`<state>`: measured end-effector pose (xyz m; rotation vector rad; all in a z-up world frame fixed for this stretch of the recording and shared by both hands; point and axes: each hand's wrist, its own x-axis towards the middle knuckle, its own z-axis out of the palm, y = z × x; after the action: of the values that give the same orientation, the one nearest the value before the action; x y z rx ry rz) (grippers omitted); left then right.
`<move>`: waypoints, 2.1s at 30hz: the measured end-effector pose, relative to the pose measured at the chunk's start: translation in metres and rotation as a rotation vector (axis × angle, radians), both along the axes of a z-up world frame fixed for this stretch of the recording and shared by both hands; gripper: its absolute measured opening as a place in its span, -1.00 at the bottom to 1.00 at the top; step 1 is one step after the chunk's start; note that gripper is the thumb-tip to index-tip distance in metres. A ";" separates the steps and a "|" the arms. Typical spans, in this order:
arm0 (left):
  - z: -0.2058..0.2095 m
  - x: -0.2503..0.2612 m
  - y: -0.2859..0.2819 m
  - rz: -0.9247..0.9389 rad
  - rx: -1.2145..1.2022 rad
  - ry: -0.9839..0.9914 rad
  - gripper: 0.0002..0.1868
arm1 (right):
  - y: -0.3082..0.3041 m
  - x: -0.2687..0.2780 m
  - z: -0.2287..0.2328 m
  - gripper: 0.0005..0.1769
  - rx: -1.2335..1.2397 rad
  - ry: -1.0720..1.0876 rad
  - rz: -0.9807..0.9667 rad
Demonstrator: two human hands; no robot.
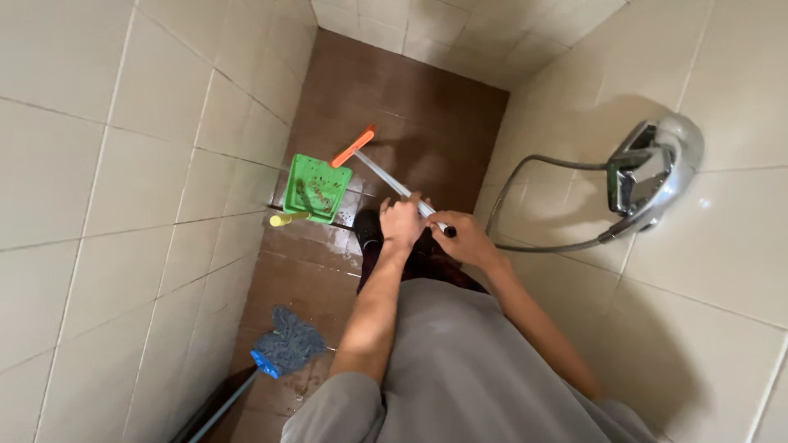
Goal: The person holds a squeegee and pushes water across the tiled bathroom floor toward a drain, occasionally moving a green dustpan and a mop out of the way.
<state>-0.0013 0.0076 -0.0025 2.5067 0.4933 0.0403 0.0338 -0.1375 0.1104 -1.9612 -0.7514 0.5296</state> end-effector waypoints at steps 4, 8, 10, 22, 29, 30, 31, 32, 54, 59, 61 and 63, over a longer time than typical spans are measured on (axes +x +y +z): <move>-0.001 -0.009 0.011 0.026 0.028 0.117 -0.66 | 0.002 0.006 -0.018 -0.81 0.012 0.009 0.082; 0.002 0.004 0.016 0.102 0.057 0.194 -0.59 | 0.006 0.035 -0.030 -0.82 -0.002 0.096 0.163; -0.008 0.003 0.018 0.135 0.054 0.227 -0.57 | 0.009 0.039 -0.036 -0.82 0.011 0.117 0.201; -0.067 0.022 0.031 0.059 -0.015 0.277 -0.65 | 0.023 0.040 -0.044 -0.80 -0.038 0.111 0.167; -0.073 0.049 0.025 0.012 0.019 0.019 -0.61 | 0.026 0.041 -0.030 -0.80 -0.004 -0.136 0.124; -0.073 0.054 0.024 -0.001 0.045 0.005 -0.58 | 0.027 0.042 -0.028 -0.82 -0.008 -0.145 0.105; -0.072 0.058 0.025 -0.004 0.045 0.003 -0.58 | 0.027 0.043 -0.026 -0.82 -0.008 -0.147 0.102; -0.069 0.060 0.025 -0.013 0.043 0.030 -0.60 | 0.026 0.043 -0.024 -0.81 0.012 -0.179 0.097; -0.042 -0.009 0.058 0.115 0.024 0.380 -0.69 | 0.049 0.043 -0.034 -0.83 -0.047 0.117 0.399; -0.092 -0.003 0.051 0.068 0.093 0.287 -0.68 | 0.044 0.047 -0.034 -0.84 -0.007 -0.010 0.387; -0.101 -0.001 0.046 0.034 0.144 0.253 -0.69 | 0.037 0.046 -0.036 -0.84 -0.057 0.001 0.363; -0.104 0.005 0.045 0.021 0.081 0.263 -0.70 | 0.031 0.045 -0.041 -0.82 -0.024 0.011 0.313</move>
<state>0.0041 0.0528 -0.1065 2.6003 0.6350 -0.2702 0.0785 -0.1063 0.0695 -1.8701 -1.0574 0.7382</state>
